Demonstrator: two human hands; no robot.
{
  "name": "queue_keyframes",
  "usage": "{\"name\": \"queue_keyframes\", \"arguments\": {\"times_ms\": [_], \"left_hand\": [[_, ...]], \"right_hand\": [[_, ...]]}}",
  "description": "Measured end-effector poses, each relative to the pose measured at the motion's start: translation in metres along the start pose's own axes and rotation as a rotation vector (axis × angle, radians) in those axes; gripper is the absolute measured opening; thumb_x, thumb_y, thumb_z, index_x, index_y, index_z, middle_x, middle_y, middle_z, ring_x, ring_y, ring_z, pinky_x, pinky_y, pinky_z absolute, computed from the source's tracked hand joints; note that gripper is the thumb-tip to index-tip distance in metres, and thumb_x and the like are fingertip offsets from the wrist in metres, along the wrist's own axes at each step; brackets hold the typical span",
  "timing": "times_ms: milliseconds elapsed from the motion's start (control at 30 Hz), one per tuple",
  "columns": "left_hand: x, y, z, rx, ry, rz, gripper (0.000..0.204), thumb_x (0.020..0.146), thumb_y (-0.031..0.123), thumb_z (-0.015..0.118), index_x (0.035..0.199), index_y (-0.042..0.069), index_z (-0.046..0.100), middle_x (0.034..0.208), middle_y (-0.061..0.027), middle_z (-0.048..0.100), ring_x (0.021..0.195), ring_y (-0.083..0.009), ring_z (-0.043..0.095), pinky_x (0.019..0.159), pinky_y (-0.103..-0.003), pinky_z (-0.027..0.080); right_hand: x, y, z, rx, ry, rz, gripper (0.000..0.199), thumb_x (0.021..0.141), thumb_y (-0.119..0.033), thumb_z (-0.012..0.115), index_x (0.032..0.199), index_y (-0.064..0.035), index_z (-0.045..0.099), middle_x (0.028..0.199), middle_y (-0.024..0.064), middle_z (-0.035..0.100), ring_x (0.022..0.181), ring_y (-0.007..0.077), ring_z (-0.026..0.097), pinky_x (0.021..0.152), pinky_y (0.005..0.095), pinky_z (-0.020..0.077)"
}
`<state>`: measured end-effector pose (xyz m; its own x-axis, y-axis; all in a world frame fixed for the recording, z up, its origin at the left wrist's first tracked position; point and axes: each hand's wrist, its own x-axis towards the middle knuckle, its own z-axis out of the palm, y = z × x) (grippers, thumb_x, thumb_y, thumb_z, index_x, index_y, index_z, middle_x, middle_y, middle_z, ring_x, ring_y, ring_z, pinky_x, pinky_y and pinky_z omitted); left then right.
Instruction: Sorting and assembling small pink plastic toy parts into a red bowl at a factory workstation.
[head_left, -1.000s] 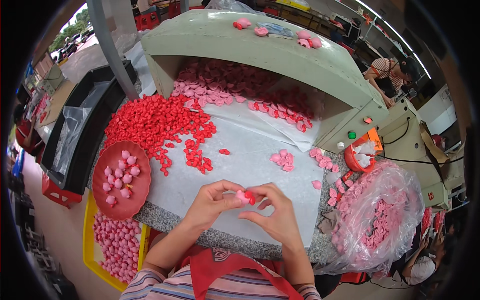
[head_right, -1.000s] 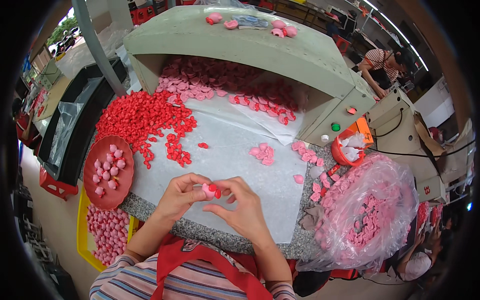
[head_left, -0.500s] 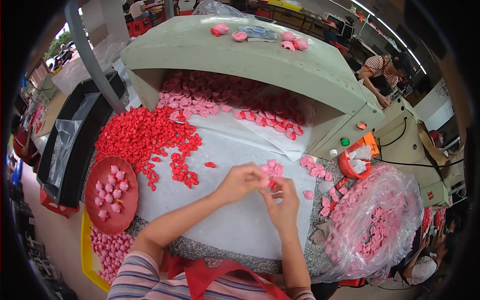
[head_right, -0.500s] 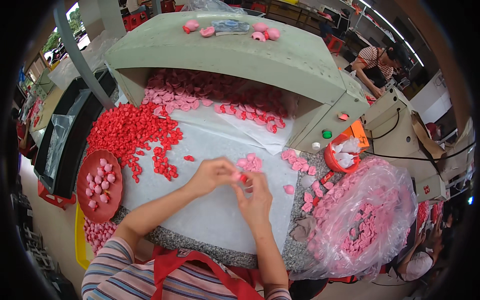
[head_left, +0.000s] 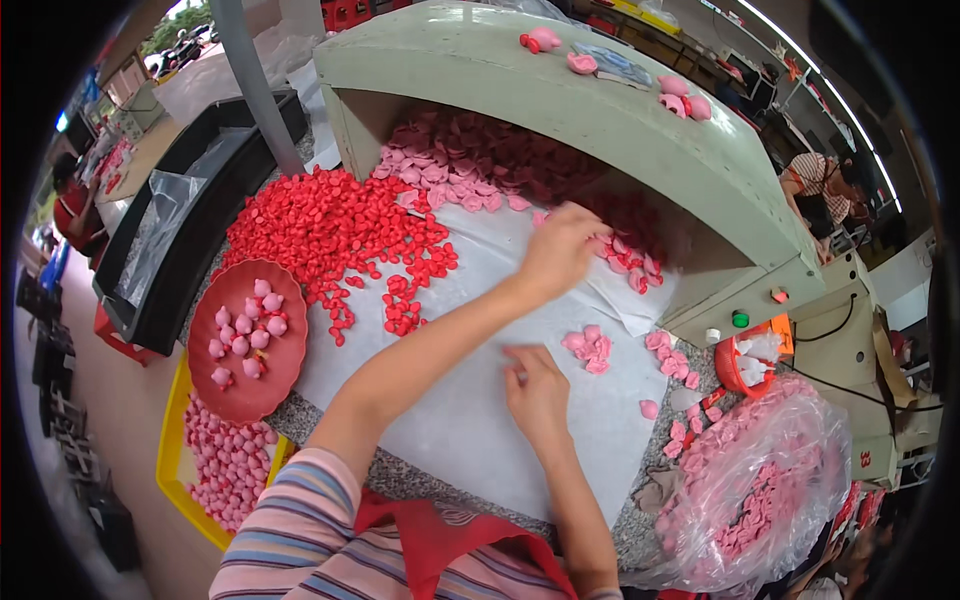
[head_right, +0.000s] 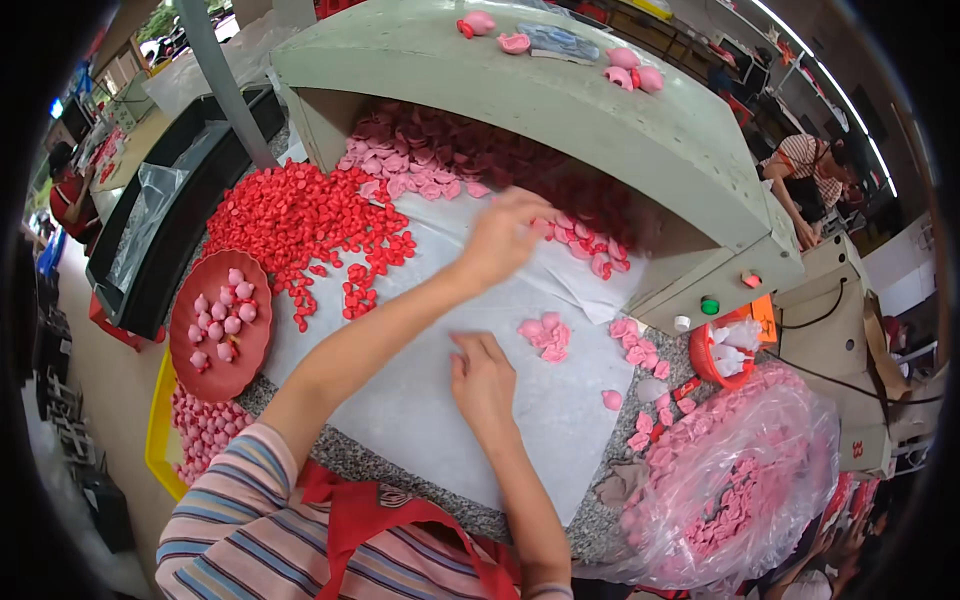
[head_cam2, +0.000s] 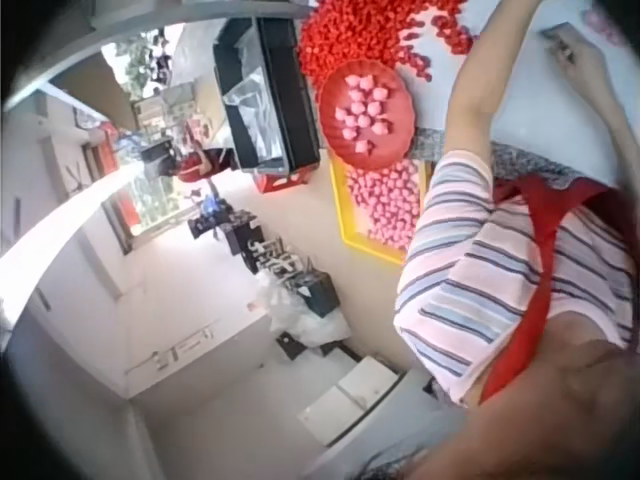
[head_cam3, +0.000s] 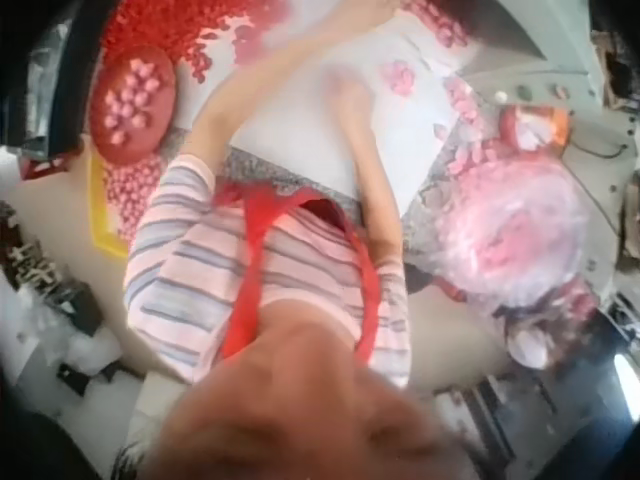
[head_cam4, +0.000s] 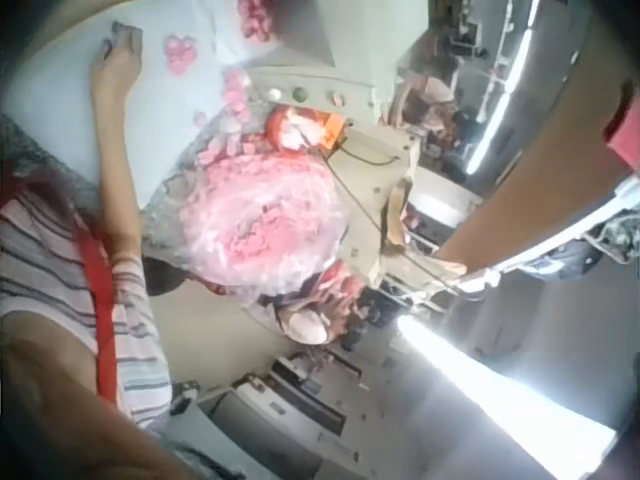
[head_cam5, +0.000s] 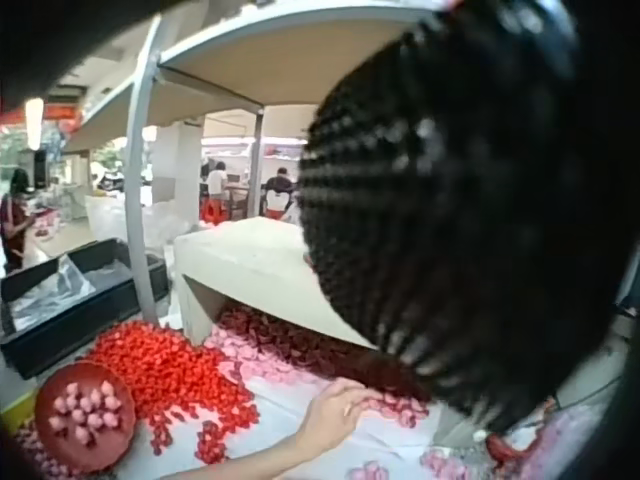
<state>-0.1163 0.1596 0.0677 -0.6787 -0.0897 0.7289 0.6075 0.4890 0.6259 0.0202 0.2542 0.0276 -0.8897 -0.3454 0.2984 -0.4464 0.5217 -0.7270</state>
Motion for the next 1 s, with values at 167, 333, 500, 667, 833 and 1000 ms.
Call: {"name": "queue_keyframes", "arguments": {"times_ms": [167,333,500,667,833,1000], "left_hand": [[-0.052,0.006,-0.106,-0.064,0.081,-0.392,0.018,0.081,0.003,0.060,0.099,0.001,0.063,0.093,-0.0087,0.061,0.081,-0.0150,0.061,0.070,-0.025,0.049],[-0.094,0.011,-0.097,-0.027,-0.079,-0.522,0.018,0.081,0.001,0.059,0.099,0.001,0.063,0.093,-0.0072,0.061,0.081,-0.0139,0.060,0.070,-0.025,0.049],[-0.100,0.019,-0.015,0.105,-0.347,-0.064,0.025,0.073,-0.004,0.060,0.096,0.002,0.064,0.094,-0.0124,0.060,0.087,-0.0269,0.059,0.076,-0.033,0.049],[-0.108,0.002,0.005,0.250,-0.633,0.001,0.029,0.074,-0.002,0.059,0.103,0.002,0.061,0.097,-0.0120,0.061,0.089,-0.0258,0.060,0.076,-0.034,0.050],[-0.109,0.049,-0.062,-0.949,-0.535,-1.012,0.030,0.085,0.006,0.058,0.114,-0.001,0.055,0.108,-0.0134,0.060,0.099,-0.0231,0.060,0.082,-0.030,0.050],[-0.124,0.095,-0.101,-1.342,-0.371,-1.141,0.044,0.086,0.007,0.057,0.128,-0.001,0.044,0.111,-0.0158,0.059,0.095,-0.0232,0.062,0.082,-0.029,0.051]], "right_hand": [[0.059,0.008,0.054,-0.089,0.015,-0.006,0.021,0.072,-0.006,0.064,0.093,-0.0037,0.061,0.088,0.0132,0.060,0.084,0.0290,0.058,0.071,0.0389,0.0474],[0.032,0.012,0.021,-0.023,0.049,0.263,0.022,0.078,-0.013,0.061,0.099,-0.0070,0.060,0.078,0.0132,0.065,0.070,0.0283,0.062,0.063,0.0380,0.0482],[-0.043,0.038,-0.055,0.609,0.172,0.629,0.026,0.086,-0.015,0.055,0.111,-0.0074,0.058,0.076,0.0059,0.064,0.062,0.0115,0.057,0.056,0.0255,0.0457],[-0.069,0.028,-0.079,0.966,0.221,0.764,0.030,0.088,-0.010,0.053,0.117,-0.0015,0.054,0.083,0.0045,0.063,0.063,0.0079,0.054,0.054,0.0202,0.0427],[-0.068,-0.005,-0.089,0.931,0.109,0.500,0.028,0.087,-0.007,0.056,0.114,0.0019,0.056,0.087,0.0060,0.061,0.070,0.0109,0.057,0.058,0.0228,0.0479],[-0.052,-0.045,-0.080,0.781,0.133,0.289,0.026,0.085,-0.003,0.057,0.111,0.0026,0.058,0.088,0.0056,0.058,0.071,0.0116,0.059,0.061,0.0237,0.0501]]}}
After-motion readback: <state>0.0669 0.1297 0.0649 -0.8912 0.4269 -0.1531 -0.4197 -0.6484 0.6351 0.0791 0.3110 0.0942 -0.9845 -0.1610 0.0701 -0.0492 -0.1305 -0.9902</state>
